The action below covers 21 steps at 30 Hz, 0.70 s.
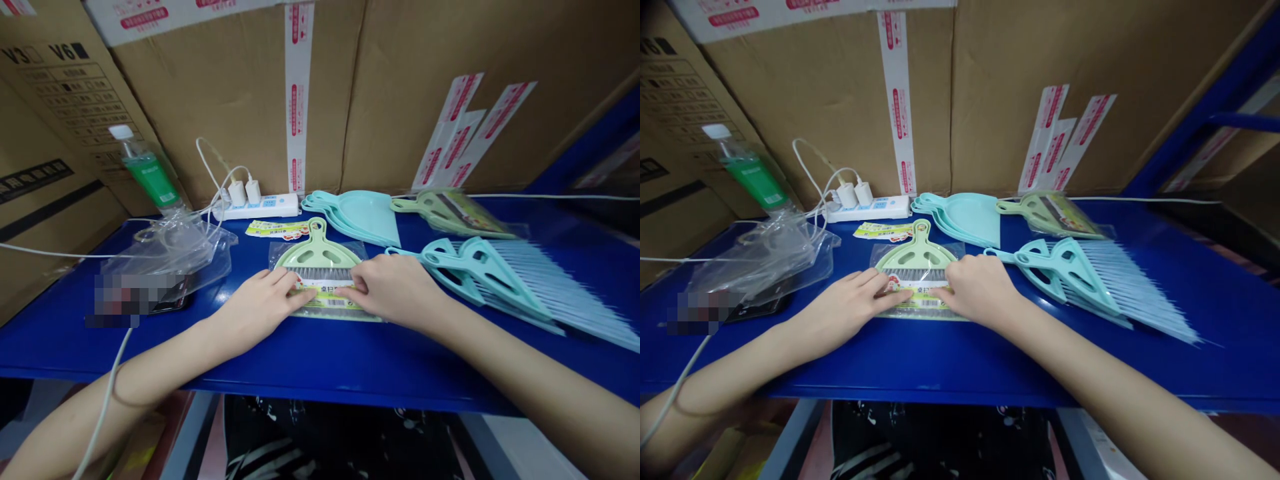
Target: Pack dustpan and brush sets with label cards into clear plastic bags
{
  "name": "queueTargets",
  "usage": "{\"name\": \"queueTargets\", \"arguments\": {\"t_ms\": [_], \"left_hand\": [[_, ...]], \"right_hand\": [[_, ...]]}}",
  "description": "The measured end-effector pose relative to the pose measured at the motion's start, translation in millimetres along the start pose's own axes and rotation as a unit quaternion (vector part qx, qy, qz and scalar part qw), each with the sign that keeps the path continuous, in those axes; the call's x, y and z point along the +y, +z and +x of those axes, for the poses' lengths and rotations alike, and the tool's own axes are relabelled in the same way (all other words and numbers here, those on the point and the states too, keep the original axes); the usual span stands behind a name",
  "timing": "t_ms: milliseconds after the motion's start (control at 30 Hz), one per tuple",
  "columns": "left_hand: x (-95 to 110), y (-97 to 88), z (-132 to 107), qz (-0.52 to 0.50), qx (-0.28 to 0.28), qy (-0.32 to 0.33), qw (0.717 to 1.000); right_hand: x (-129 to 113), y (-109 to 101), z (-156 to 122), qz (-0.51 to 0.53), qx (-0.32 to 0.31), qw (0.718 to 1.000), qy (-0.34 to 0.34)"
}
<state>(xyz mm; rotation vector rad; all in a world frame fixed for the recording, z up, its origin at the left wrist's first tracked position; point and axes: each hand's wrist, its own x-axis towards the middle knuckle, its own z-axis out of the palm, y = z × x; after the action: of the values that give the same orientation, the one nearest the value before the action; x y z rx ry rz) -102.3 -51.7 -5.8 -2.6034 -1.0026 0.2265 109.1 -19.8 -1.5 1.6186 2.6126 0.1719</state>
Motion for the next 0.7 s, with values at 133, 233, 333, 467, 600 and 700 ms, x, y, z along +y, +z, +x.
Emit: {"name": "queueTargets", "arguments": {"t_ms": [133, 233, 333, 467, 600, 700], "left_hand": [[-2.6, -5.0, -1.4, -0.010, -0.012, -0.007, 1.000], [-4.7, -7.4, -2.6, -0.017, -0.011, -0.016, 1.000], [-7.1, -8.1, -4.2, -0.019, -0.007, -0.024, 0.999], [-12.2, -9.2, -7.0, -0.024, -0.007, -0.040, 0.999], [-18.7, -11.3, -9.2, -0.040, -0.013, -0.062, 0.997], [-22.9, -11.7, -10.2, -0.050, -0.007, -0.080, 0.996]], "right_hand": [[5.9, -3.5, -0.4, 0.015, -0.016, 1.000, 0.007], [10.6, -4.2, -1.1, 0.015, -0.013, 1.000, 0.008], [14.6, -3.6, -1.9, 0.019, -0.001, 1.000, 0.001], [18.4, -3.5, -2.4, 0.033, -0.007, 0.999, 0.001], [21.4, -4.3, -2.1, 0.043, -0.026, 0.999, 0.000], [24.3, -5.8, -2.5, 0.060, -0.037, 0.997, -0.011]]}}
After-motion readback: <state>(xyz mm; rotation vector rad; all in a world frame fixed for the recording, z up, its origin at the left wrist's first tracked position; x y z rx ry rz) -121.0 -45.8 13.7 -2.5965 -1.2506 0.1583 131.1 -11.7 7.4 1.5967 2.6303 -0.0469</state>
